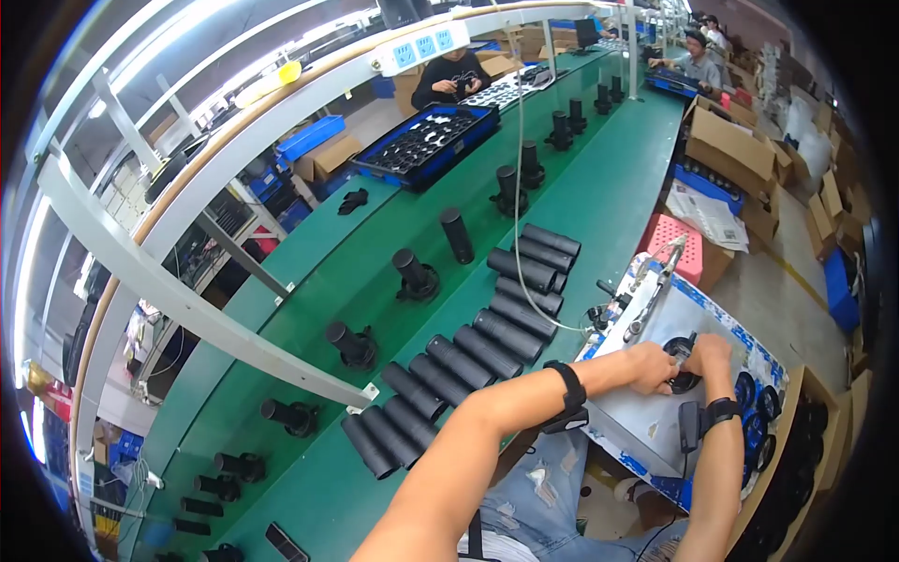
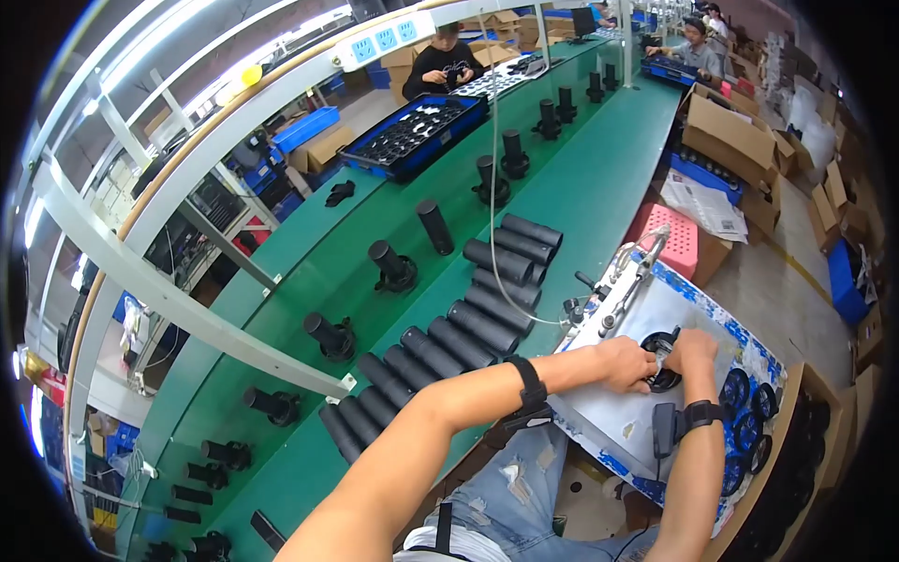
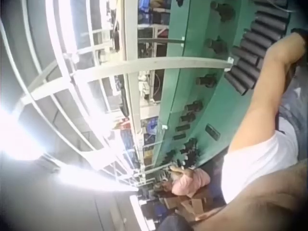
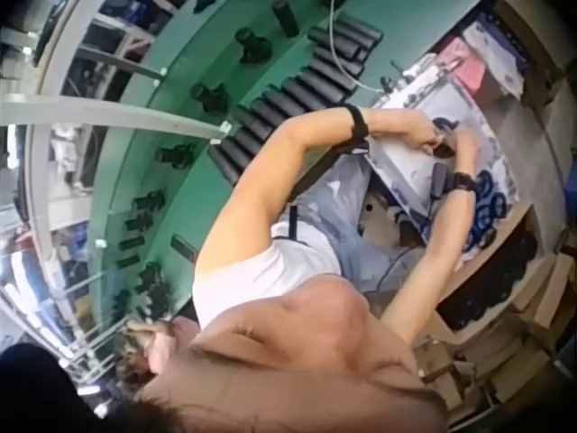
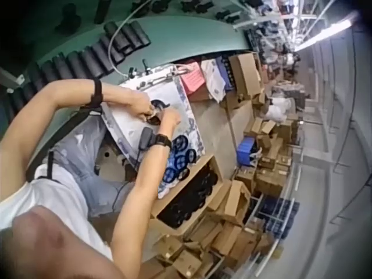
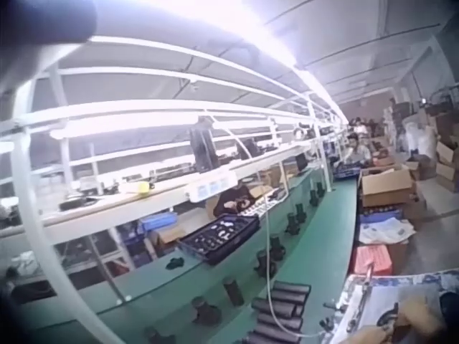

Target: The person picks up a base from a box, places it on a machine, and then fits a speaker housing onto the base. They press the assembly down using the machine and place the completed unit on the table.

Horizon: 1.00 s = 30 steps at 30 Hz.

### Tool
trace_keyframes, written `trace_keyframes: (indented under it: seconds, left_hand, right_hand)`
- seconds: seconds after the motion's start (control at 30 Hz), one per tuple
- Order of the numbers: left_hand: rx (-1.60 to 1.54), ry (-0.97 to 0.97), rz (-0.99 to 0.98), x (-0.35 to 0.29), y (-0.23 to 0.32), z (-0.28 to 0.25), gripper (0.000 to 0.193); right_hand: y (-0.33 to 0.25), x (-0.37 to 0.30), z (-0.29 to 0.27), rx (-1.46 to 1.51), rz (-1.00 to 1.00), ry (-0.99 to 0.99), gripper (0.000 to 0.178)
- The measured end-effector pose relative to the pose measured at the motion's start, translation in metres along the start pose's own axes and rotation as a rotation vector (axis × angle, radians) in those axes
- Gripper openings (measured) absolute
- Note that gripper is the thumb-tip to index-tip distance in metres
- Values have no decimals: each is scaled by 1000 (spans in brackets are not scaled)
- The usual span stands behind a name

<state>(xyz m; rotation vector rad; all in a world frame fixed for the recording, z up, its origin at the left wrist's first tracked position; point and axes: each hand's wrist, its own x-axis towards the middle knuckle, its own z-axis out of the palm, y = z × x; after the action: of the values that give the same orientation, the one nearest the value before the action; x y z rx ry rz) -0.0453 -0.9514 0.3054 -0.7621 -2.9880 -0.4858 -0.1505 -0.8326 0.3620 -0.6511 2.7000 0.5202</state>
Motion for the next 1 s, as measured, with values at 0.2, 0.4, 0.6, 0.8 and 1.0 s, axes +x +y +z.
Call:
trace_keyframes:
  seconds: [0.2,0.4,0.6,0.8,1.0]
  left_hand:
    - [-4,273,-144,-11,2,28,38]
    - [-10,367,-55,-12,5,31,40]
    - [152,809,-211,-166,-33,-92,8]
    - [513,722,-1039,-256,-260,-173,64]
    - [97,150,-1385,-256,-297,-119,73]
  right_hand:
    - [0,9,13,-7,-153,256,32]
    - [34,25,36,298,-297,285,43]
    - [56,-9,147,1247,-199,762,29]
    - [60,-34,127,1233,-103,802,30]
    - [40,-41,118,1140,-60,839,22]
